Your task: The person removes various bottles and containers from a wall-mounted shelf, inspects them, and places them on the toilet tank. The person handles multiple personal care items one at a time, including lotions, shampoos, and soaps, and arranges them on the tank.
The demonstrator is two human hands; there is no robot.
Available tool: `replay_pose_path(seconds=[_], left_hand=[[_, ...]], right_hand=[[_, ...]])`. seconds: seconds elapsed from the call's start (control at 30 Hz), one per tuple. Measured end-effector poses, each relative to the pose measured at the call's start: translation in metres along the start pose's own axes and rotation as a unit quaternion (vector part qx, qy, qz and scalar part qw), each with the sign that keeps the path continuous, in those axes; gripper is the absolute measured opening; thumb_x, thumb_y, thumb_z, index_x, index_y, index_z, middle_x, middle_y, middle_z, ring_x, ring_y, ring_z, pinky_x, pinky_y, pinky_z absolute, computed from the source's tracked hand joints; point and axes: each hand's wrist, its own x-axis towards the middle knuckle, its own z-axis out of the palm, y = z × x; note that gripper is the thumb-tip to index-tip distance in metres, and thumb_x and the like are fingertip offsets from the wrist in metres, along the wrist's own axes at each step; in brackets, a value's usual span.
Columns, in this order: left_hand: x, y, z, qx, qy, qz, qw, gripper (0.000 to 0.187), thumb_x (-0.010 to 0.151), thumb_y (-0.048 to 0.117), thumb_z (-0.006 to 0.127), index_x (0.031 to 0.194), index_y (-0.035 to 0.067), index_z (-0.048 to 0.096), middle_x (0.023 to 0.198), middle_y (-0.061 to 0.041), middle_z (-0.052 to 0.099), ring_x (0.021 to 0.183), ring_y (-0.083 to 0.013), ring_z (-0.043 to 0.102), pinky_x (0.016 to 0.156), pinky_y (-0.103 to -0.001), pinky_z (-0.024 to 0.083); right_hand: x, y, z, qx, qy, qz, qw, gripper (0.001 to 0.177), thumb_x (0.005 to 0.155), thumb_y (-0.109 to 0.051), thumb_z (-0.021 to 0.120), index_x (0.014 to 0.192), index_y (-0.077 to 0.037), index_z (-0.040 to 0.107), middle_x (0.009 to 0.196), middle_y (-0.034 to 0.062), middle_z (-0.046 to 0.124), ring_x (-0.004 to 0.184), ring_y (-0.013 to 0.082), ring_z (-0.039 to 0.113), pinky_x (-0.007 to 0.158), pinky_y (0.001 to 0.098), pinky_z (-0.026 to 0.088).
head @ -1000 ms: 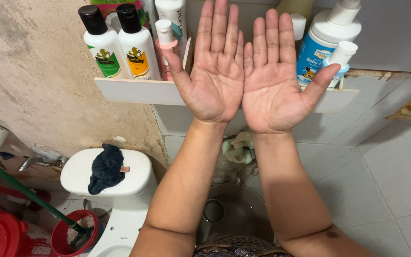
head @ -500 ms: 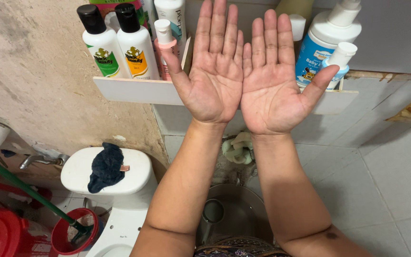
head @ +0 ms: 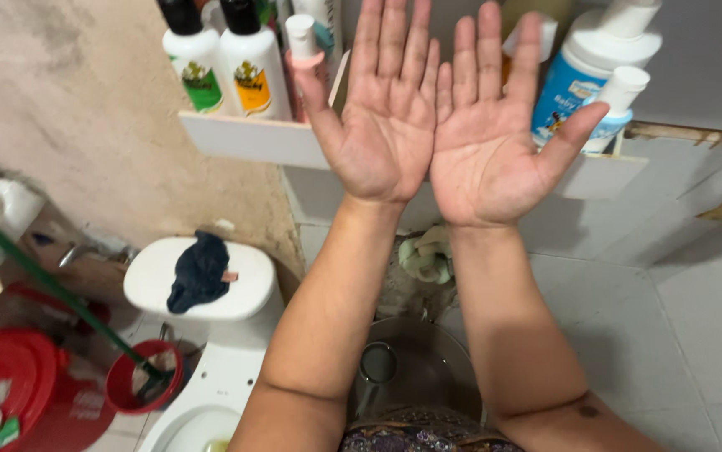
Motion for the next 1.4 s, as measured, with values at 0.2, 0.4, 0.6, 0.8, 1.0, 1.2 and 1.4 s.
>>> replay_pose_path(seconds=[0.2,0.4,0.6,0.8,1.0,1.2,1.4], left_hand=[[-0.004,0.005,0.016,-0.005,0.040,0.006,0.999,0.100,0.102,0.076,0.026,0.169,0.003,0.013,0.173,-0.016,0.015,0.163,-0.0290,0.012,0.133,-0.041,0.011],[-0.048,0.032,0.042,0.050,0.090,0.077,0.992,0.102,0.095,0.078,0.023,0.166,0.007,0.011,0.170,-0.014,0.014,0.158,-0.0297,0.012,0.129,-0.043,0.011],[-0.072,0.089,0.025,0.072,0.144,0.060,0.985,0.103,0.098,0.079,0.021,0.164,0.001,0.020,0.165,-0.020,0.026,0.151,-0.0348,0.026,0.128,-0.045,0.019],[-0.070,0.203,-0.075,0.519,0.172,0.366,0.753,0.043,0.116,0.036,0.047,0.110,-0.003,0.065,0.092,-0.013,0.069,0.084,-0.0248,0.067,0.079,-0.043,0.056],[-0.091,0.316,-0.210,0.685,0.363,0.383,0.503,0.024,0.108,0.026,0.055,0.109,0.005,0.066,0.098,-0.007,0.070,0.088,-0.0199,0.067,0.079,-0.028,0.057],[-0.169,0.369,-0.294,0.884,0.439,-0.070,0.143,0.056,0.088,0.030,0.071,0.139,0.012,0.059,0.143,-0.017,0.057,0.134,-0.0381,0.047,0.111,-0.050,0.038],[-0.231,0.398,-0.320,0.818,0.440,-0.368,0.045,0.098,0.064,0.057,0.089,0.141,0.013,0.049,0.147,-0.014,0.050,0.148,-0.0427,0.028,0.114,-0.056,0.032]], right_hand=[[0.004,-0.004,0.037,0.329,0.102,0.022,0.939,0.111,0.092,-0.082,0.028,0.170,-0.007,0.010,0.176,0.0132,0.012,0.163,0.0278,0.010,0.134,0.0427,0.009],[-0.019,0.018,0.077,0.423,0.187,0.077,0.883,0.115,0.086,-0.085,0.025,0.167,-0.006,0.008,0.173,0.0155,0.006,0.159,0.0302,0.006,0.129,0.0434,0.004],[-0.036,0.051,0.076,0.441,0.203,0.116,0.867,0.115,0.085,-0.086,0.022,0.167,-0.006,0.005,0.173,0.0158,0.004,0.159,0.0307,0.003,0.129,0.0430,0.004],[-0.054,0.095,0.030,-0.054,-0.069,0.106,0.991,0.087,0.103,-0.075,0.027,0.150,-0.004,0.045,0.145,0.0126,0.054,0.131,0.0240,0.053,0.121,0.0395,0.039],[-0.059,0.169,0.019,-0.192,-0.137,0.085,0.968,0.085,0.108,-0.071,0.027,0.125,0.002,0.065,0.113,0.0157,0.073,0.102,0.0253,0.070,0.100,0.0382,0.053],[-0.060,0.240,0.026,-0.273,-0.128,0.104,0.948,0.084,0.110,-0.071,0.026,0.123,0.004,0.061,0.112,0.0179,0.070,0.105,0.0268,0.071,0.100,0.0387,0.054],[-0.065,0.271,0.019,-0.318,-0.137,0.116,0.931,0.077,0.112,-0.065,0.030,0.123,0.004,0.063,0.110,0.0190,0.072,0.106,0.0263,0.071,0.101,0.0408,0.058]])
